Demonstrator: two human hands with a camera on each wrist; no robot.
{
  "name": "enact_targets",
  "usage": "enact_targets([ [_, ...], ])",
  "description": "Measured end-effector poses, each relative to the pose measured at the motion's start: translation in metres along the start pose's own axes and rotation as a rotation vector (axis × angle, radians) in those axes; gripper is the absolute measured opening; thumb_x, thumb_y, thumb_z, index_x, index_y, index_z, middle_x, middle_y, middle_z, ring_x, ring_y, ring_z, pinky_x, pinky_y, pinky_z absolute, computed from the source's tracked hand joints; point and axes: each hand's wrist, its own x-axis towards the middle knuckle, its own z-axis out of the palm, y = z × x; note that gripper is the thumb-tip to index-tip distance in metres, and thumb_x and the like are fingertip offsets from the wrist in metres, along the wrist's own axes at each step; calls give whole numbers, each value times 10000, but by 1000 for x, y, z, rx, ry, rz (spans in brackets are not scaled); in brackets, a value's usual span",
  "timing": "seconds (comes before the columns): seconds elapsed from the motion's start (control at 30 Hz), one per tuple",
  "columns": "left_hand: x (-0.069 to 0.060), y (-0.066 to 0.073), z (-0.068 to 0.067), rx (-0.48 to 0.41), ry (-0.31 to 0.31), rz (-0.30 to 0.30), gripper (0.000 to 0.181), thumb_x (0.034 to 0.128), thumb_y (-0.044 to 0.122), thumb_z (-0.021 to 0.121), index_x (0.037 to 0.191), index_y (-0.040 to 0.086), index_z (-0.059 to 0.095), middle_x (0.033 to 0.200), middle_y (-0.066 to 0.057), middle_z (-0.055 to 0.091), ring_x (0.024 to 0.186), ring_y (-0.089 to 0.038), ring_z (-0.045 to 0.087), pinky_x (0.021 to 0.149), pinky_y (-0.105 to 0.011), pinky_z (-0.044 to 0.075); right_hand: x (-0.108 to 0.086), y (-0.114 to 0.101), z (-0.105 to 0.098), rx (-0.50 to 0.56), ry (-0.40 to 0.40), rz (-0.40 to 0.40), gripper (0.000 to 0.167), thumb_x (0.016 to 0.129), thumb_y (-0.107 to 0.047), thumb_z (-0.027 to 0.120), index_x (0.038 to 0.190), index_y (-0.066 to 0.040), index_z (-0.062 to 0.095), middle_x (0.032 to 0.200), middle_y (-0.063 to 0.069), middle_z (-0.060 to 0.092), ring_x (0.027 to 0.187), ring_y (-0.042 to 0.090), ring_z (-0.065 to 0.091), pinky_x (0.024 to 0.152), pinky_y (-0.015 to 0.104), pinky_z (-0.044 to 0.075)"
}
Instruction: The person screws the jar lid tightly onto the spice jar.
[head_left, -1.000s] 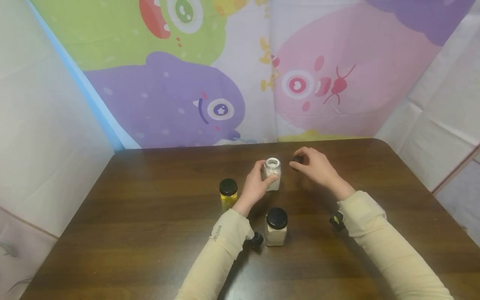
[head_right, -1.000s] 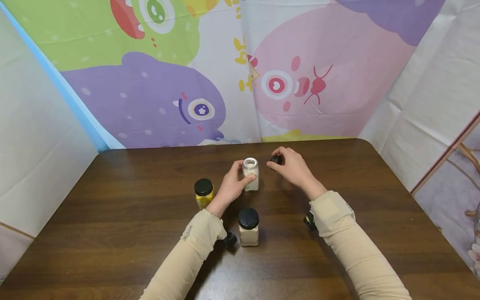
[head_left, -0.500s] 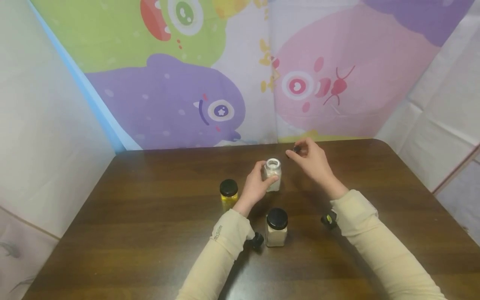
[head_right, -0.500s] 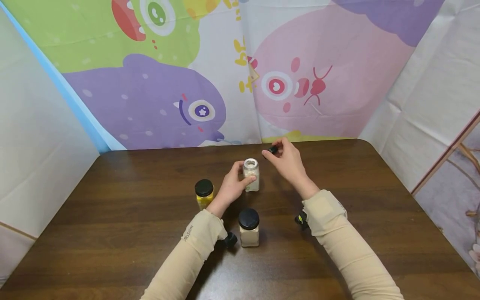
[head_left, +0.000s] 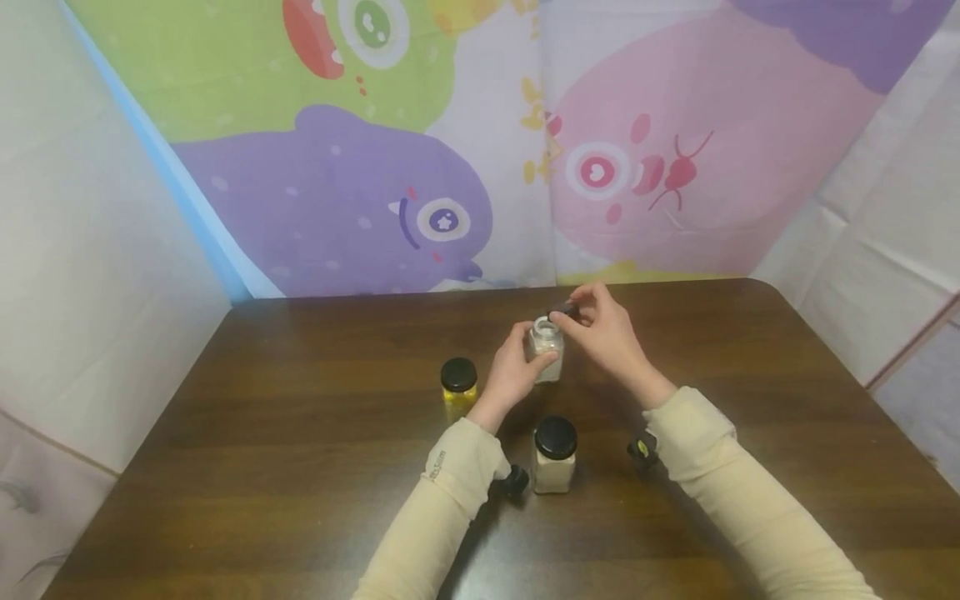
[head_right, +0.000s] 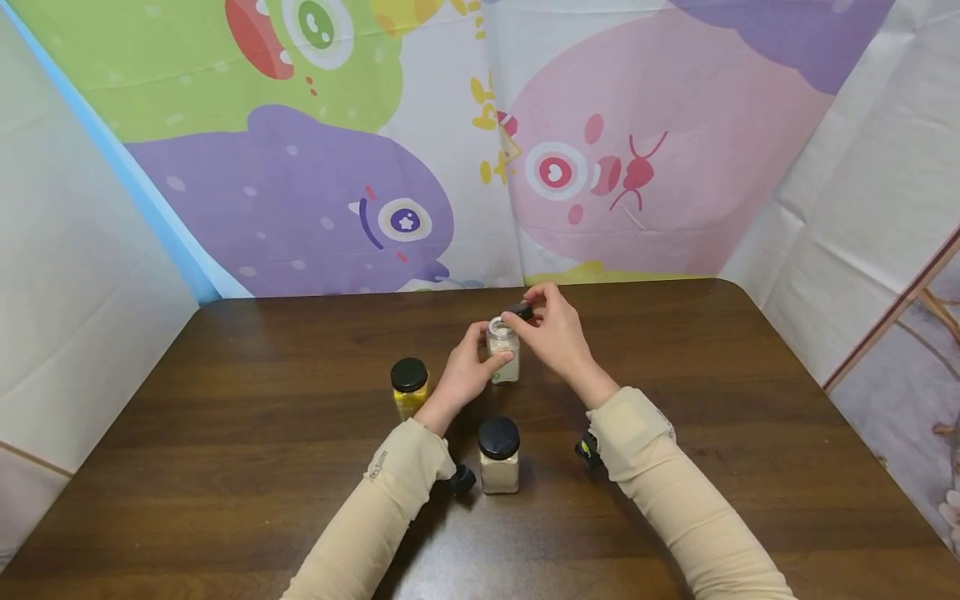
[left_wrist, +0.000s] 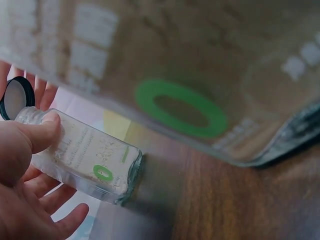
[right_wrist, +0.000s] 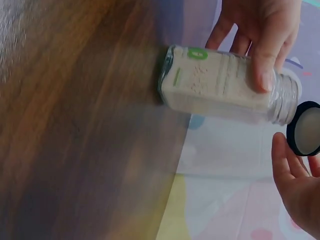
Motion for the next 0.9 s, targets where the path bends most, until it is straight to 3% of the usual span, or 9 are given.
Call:
enact_targets([
  [0.33, 0, -1, 1, -5, 1, 10, 508, 844, 250, 646, 1249, 40, 422, 1195, -146, 551, 1037, -259, 554, 864, -382, 459, -2, 2, 9, 16, 9, -54, 460, 834, -299, 651, 1137, -9, 463, 1179, 169, 524, 1026, 351, 589, 828, 441, 488],
  [0.9, 0, -2, 2, 5, 4, -19, 525, 832, 294, 656, 1249, 72, 426, 1207, -138, 536, 1049, -252, 544, 848, -373, 464, -4, 3, 15, 34, 9, -135, 433, 818, -272, 675, 1112, -17, 488, 1096, 125, 532, 998, 271, 581, 833, 405, 487],
])
